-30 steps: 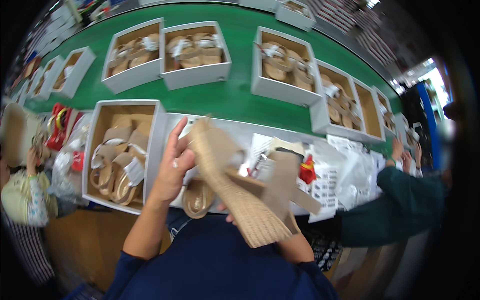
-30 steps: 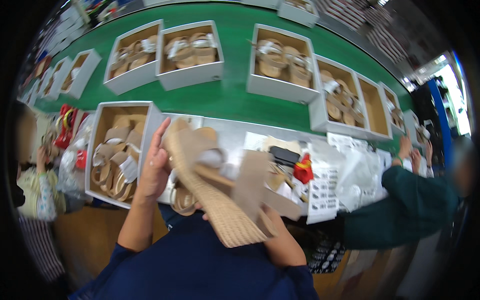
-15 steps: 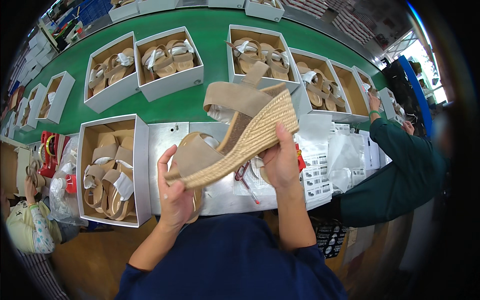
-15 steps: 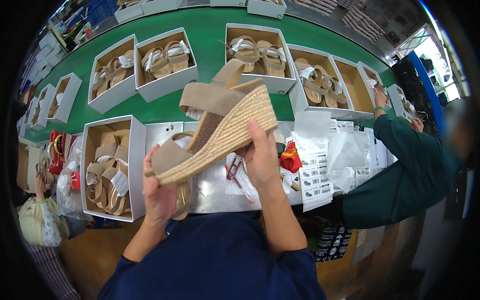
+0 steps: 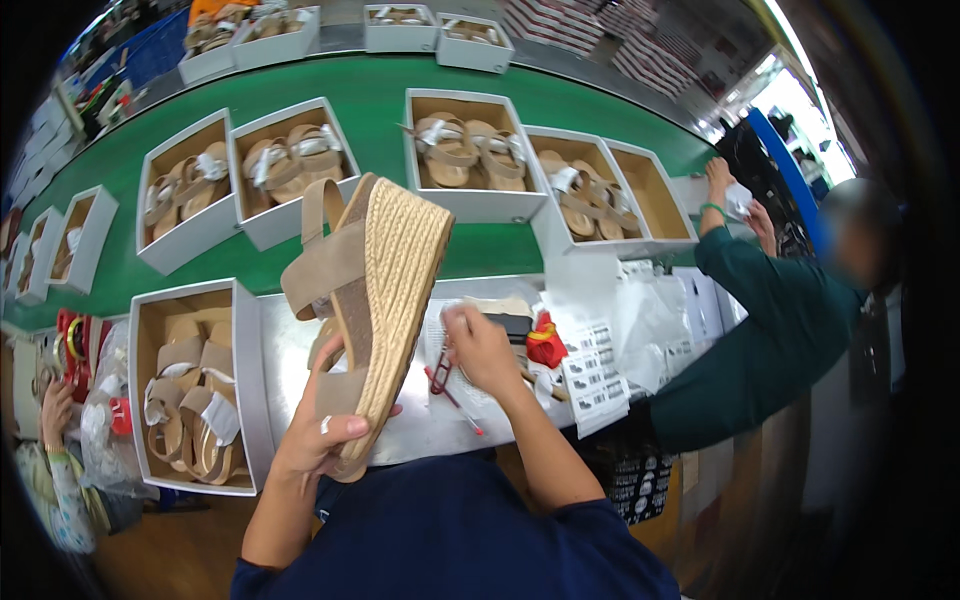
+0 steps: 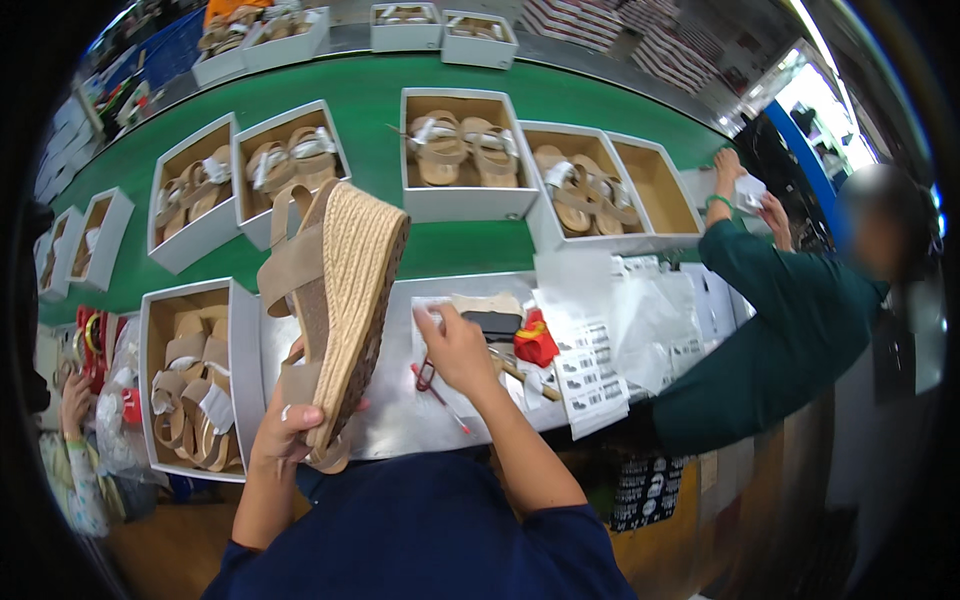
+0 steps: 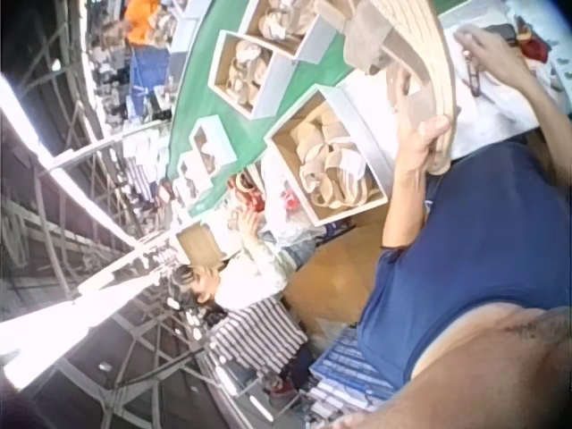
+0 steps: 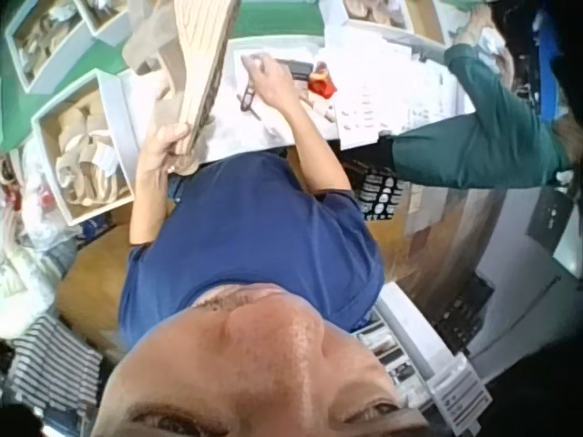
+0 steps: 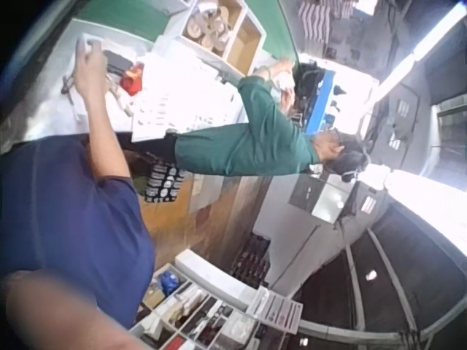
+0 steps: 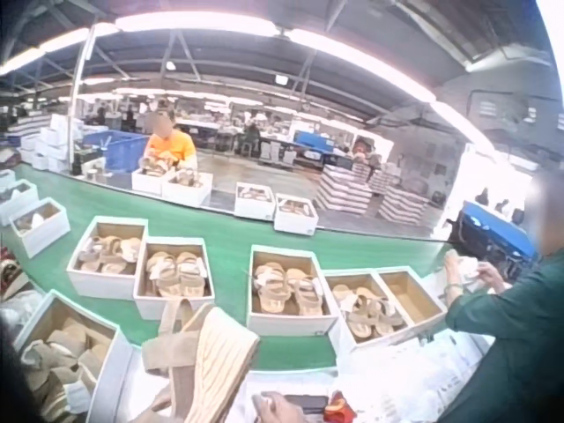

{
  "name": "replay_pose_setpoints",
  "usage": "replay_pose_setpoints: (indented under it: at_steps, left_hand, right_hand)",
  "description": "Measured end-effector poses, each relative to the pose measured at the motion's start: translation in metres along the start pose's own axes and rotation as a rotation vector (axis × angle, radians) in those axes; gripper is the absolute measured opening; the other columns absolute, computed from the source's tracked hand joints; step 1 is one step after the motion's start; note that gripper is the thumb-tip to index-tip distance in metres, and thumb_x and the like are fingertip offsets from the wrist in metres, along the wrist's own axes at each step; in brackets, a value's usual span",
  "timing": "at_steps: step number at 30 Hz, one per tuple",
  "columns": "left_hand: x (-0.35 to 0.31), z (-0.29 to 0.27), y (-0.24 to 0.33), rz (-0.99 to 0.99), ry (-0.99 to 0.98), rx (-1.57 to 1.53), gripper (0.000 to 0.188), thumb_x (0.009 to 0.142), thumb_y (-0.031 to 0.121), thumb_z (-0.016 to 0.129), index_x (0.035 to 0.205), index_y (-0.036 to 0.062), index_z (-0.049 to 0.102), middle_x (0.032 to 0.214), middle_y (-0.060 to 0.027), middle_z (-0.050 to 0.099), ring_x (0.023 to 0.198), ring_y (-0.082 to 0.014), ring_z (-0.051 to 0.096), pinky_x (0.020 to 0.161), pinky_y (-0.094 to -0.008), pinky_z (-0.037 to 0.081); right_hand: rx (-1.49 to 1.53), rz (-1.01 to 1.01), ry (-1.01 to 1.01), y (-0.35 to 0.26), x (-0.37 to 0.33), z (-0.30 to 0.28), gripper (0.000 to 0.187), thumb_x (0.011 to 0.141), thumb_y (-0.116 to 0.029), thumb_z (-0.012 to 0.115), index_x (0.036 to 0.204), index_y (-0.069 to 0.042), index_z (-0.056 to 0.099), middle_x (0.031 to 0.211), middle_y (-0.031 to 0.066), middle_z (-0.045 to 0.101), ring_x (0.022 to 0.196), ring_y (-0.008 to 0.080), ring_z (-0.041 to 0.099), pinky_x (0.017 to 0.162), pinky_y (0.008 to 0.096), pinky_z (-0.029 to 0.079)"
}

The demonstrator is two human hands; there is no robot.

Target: The person picks up beige wedge sandals from white boxes on a green conveyor belt, uses red-handled scissors to trim excess material from the woven wedge, and places the shoes back into the boxes. The person repeats this process for multiple pairs of sandals.

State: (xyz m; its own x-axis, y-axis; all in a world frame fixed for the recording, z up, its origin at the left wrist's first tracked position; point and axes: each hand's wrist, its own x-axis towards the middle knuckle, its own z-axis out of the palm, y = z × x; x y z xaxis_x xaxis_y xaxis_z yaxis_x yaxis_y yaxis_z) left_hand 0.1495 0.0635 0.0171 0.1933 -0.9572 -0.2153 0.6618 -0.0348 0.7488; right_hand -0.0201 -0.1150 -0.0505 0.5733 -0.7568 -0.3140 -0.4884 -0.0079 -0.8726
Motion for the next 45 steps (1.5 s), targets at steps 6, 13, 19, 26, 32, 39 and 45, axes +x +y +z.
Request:
replay_pose_setpoints:
  at_steps: [6,13,19,26,32,39,45]
  left_hand:
    - [0.001,-0.018,0.014,0.136,0.056,0.135,0.108,0.065,0.016,0.083,0.151,0.0052,0.017,0.127,-0.0196,0.053,0.112,-0.0264,0.060,0.094,-0.0418,0.053]
    - [-0.011,-0.027,0.026,0.182,0.002,0.148,0.107,0.071,0.021,0.083,0.154,0.0082,0.017,0.139,-0.0149,0.038,0.126,-0.0225,0.044,0.105,-0.0345,0.036]
    - [-0.013,-0.022,0.029,0.196,0.017,0.174,0.114,0.066,0.023,0.084,0.154,0.0056,0.013,0.134,-0.0170,0.045,0.120,-0.0237,0.051,0.102,-0.0355,0.040]
    - [-0.011,-0.027,0.017,0.287,-0.054,0.178,0.119,0.061,0.019,0.086,0.153,0.0042,0.011,0.132,-0.0196,0.049,0.114,-0.0283,0.059,0.099,-0.0404,0.048]
    - [-0.013,-0.015,0.013,0.403,-0.044,0.249,0.122,0.062,0.034,0.084,0.151,-0.0050,0.011,0.148,-0.0216,0.030,0.139,-0.0320,0.029,0.115,-0.0415,0.020]
    - [-0.016,-0.012,0.003,0.491,-0.008,0.344,0.122,0.063,0.032,0.085,0.151,-0.0046,0.009,0.151,-0.0211,0.024,0.144,-0.0318,0.022,0.118,-0.0414,0.014]
    - [-0.018,-0.019,-0.007,0.562,-0.028,0.519,0.124,0.062,0.028,0.087,0.151,-0.0022,0.007,0.150,-0.0193,0.024,0.143,-0.0310,0.022,0.117,-0.0406,0.016]
  right_hand:
    - [-0.558,-0.240,0.255,0.078,-0.008,0.050,0.057,0.085,-0.028,0.067,0.129,0.005,0.052,0.103,0.0254,0.064,0.092,0.0386,0.064,0.085,0.0441,0.050]
    - [-0.019,0.146,-0.042,0.049,-0.015,0.015,0.044,0.089,-0.011,0.052,0.131,0.002,0.053,0.087,0.0133,0.063,0.089,0.0247,0.066,0.078,0.0392,0.054]
    - [1.167,-0.018,-0.121,0.001,-0.037,-0.031,0.044,0.086,0.001,0.053,0.130,0.001,0.055,0.093,0.0050,0.055,0.080,0.0154,0.057,0.069,0.0273,0.050]
    - [1.072,-0.604,-0.008,-0.043,-0.059,-0.007,0.047,0.083,-0.005,0.073,0.124,-0.003,0.050,0.083,0.0027,0.045,0.068,0.0103,0.044,0.060,0.0223,0.042]
    - [0.779,-0.755,0.091,-0.103,-0.090,0.027,0.049,0.095,-0.018,0.058,0.137,0.001,0.039,0.100,0.0171,0.062,0.078,0.0194,0.064,0.072,0.0264,0.052]
    - [0.498,-0.857,0.203,-0.105,-0.085,0.046,0.047,0.085,0.005,0.065,0.127,0.002,0.046,0.124,0.0237,0.056,0.104,0.0223,0.063,0.087,0.0310,0.053]
    - [0.257,-0.932,0.272,-0.120,-0.081,0.046,0.042,0.080,0.003,0.073,0.117,-0.001,0.055,0.113,0.0170,0.056,0.088,0.0164,0.061,0.076,0.0266,0.052]
